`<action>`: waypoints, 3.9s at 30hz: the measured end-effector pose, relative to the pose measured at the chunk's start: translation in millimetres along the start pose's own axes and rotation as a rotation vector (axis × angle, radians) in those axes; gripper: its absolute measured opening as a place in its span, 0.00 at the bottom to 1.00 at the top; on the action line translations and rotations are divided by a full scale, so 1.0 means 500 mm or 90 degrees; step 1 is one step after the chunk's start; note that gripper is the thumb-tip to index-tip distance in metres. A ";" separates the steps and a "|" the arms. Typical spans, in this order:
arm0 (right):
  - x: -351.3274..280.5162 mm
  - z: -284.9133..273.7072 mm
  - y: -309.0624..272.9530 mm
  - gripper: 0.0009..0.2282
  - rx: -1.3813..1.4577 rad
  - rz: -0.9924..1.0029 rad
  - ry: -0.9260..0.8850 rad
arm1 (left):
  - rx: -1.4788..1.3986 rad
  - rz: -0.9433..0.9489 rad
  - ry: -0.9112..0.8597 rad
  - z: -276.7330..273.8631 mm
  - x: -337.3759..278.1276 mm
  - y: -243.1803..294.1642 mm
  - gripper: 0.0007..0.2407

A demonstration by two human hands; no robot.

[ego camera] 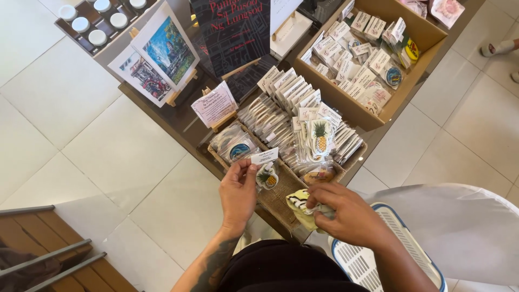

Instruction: Selecting and cleaning small retail items like stickers and magnets from a display counter.

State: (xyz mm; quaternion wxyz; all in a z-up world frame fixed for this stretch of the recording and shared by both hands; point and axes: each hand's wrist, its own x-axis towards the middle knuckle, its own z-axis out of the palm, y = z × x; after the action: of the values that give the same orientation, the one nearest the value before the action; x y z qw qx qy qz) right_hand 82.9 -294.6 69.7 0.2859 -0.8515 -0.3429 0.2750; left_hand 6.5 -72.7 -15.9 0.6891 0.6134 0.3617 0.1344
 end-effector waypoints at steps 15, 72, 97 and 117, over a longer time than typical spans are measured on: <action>0.166 0.014 -0.012 0.16 -0.150 -0.183 0.152 | 0.027 0.086 -0.017 -0.002 -0.017 0.002 0.07; 0.280 0.036 -0.086 0.12 -0.278 -0.058 -0.067 | 0.523 0.391 0.051 -0.071 0.021 -0.002 0.16; 0.187 0.200 -0.016 0.23 -0.254 0.102 -0.015 | 0.557 0.345 -0.020 -0.078 0.037 0.031 0.08; 0.117 0.093 -0.062 0.26 -0.135 0.028 -0.004 | 0.572 0.458 0.033 -0.088 0.024 0.033 0.15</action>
State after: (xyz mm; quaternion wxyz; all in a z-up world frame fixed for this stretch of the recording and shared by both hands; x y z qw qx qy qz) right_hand 75.0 -218.9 42.8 0.1867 -0.8834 -0.3522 0.2463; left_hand -10.1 -28.7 -3.5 0.2627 0.9269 0.1686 0.2084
